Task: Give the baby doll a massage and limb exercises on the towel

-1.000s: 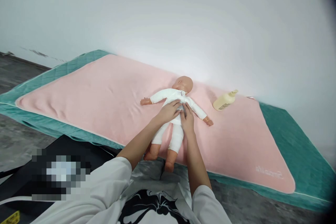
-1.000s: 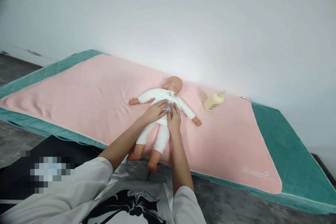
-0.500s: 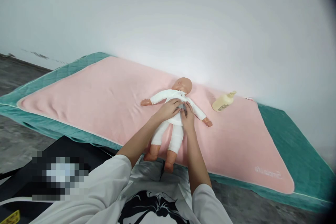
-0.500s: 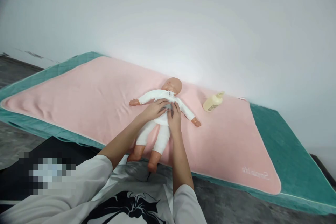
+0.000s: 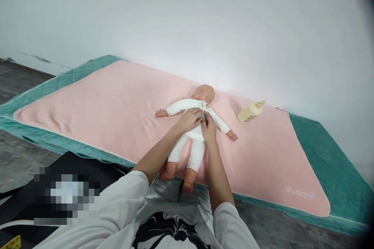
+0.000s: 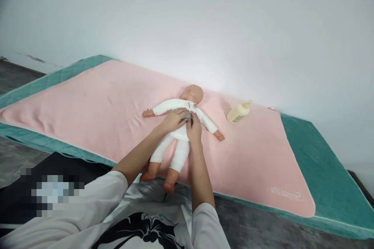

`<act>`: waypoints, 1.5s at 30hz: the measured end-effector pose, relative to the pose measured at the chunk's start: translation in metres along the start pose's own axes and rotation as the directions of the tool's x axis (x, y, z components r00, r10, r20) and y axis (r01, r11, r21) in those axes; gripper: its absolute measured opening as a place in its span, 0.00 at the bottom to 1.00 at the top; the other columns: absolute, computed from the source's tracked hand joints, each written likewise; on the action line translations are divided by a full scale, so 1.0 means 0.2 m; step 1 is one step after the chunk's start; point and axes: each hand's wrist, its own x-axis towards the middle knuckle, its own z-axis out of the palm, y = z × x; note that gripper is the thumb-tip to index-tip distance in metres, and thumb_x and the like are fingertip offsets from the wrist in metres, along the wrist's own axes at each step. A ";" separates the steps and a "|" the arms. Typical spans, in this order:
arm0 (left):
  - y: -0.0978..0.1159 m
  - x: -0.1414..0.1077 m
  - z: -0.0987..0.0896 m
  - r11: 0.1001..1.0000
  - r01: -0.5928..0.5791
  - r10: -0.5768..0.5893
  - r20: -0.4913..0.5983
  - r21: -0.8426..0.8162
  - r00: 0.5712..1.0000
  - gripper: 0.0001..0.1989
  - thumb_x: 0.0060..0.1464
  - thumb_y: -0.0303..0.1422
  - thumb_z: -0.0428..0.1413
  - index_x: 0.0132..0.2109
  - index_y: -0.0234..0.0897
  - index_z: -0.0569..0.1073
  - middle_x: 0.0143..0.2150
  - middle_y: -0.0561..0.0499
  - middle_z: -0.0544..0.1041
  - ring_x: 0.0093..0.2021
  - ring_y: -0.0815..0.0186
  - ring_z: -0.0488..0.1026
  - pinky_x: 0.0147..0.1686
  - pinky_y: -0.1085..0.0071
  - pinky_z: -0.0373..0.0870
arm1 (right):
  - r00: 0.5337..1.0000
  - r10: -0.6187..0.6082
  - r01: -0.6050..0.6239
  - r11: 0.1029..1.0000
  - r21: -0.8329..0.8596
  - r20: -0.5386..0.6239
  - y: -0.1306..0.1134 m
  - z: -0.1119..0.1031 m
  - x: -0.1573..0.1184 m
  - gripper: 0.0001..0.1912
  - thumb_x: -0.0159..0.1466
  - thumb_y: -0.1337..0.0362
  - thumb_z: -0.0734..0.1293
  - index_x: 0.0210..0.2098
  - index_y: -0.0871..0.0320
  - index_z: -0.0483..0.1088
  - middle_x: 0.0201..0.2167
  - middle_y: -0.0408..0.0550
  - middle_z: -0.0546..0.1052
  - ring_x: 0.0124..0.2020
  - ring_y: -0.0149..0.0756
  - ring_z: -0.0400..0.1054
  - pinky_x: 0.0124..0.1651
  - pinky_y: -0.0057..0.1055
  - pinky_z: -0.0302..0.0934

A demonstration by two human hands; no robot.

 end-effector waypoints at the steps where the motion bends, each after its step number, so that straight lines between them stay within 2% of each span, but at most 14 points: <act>1: 0.00 0.00 0.00 1.000 0.006 -0.006 0.001 -0.001 1.000 0.16 0.60 0.28 0.50 0.55 0.37 0.71 0.56 0.44 0.74 0.59 0.58 0.67 0.60 0.56 0.63 | 1.000 0.006 -0.006 1.000 -0.005 -0.003 0.00 0.00 0.00 0.23 0.64 0.63 0.57 0.57 0.61 0.66 0.60 0.57 0.70 0.63 0.45 0.61 0.66 0.49 0.54; 14: 0.00 0.02 0.00 0.999 0.022 -0.021 0.022 -0.028 1.000 0.15 0.59 0.27 0.50 0.52 0.36 0.71 0.52 0.44 0.75 0.54 0.58 0.70 0.57 0.57 0.66 | 1.000 0.014 -0.014 1.000 -0.026 0.017 0.01 0.00 0.02 0.22 0.63 0.64 0.57 0.55 0.61 0.68 0.56 0.57 0.73 0.59 0.46 0.65 0.64 0.48 0.56; 19: 0.01 0.03 -0.02 1.000 0.012 -0.012 0.019 -0.025 1.000 0.16 0.59 0.27 0.50 0.53 0.38 0.71 0.53 0.45 0.74 0.56 0.58 0.68 0.59 0.57 0.64 | 1.000 -0.016 0.015 0.998 0.063 0.012 0.02 -0.01 0.02 0.22 0.63 0.63 0.59 0.56 0.59 0.66 0.57 0.55 0.72 0.60 0.44 0.64 0.64 0.48 0.57; 22: 0.02 0.04 -0.02 1.000 0.017 -0.017 -0.003 0.005 1.000 0.16 0.59 0.28 0.50 0.53 0.37 0.71 0.54 0.44 0.73 0.57 0.57 0.66 0.59 0.56 0.62 | 0.998 -0.060 0.060 0.993 0.101 -0.004 0.03 -0.02 0.02 0.22 0.63 0.63 0.60 0.56 0.58 0.66 0.59 0.55 0.70 0.62 0.43 0.62 0.66 0.48 0.55; 28: 0.01 0.07 -0.02 0.989 0.092 -0.085 -0.060 0.119 0.995 0.18 0.58 0.30 0.53 0.55 0.36 0.71 0.59 0.42 0.70 0.61 0.51 0.62 0.61 0.53 0.59 | 0.995 -0.104 0.104 0.993 0.061 -0.006 0.02 -0.03 0.09 0.22 0.63 0.64 0.60 0.56 0.59 0.68 0.59 0.55 0.69 0.64 0.43 0.59 0.68 0.48 0.51; 37: -0.04 0.08 0.02 0.989 0.067 -0.065 -0.019 0.134 0.998 0.20 0.60 0.32 0.50 0.58 0.33 0.69 0.59 0.41 0.70 0.61 0.54 0.63 0.62 0.56 0.59 | 0.996 -0.085 0.084 0.996 0.029 0.030 0.04 -0.01 0.13 0.23 0.63 0.63 0.57 0.55 0.62 0.69 0.57 0.57 0.72 0.60 0.42 0.64 0.66 0.44 0.55; 45: -0.03 0.11 0.02 0.980 0.131 -0.140 0.047 0.153 0.989 0.20 0.62 0.32 0.49 0.58 0.31 0.69 0.59 0.41 0.71 0.60 0.53 0.64 0.60 0.56 0.61 | 0.994 -0.017 0.016 1.000 0.010 0.107 0.06 -0.02 0.15 0.22 0.64 0.62 0.57 0.54 0.63 0.71 0.57 0.58 0.73 0.59 0.45 0.65 0.65 0.47 0.55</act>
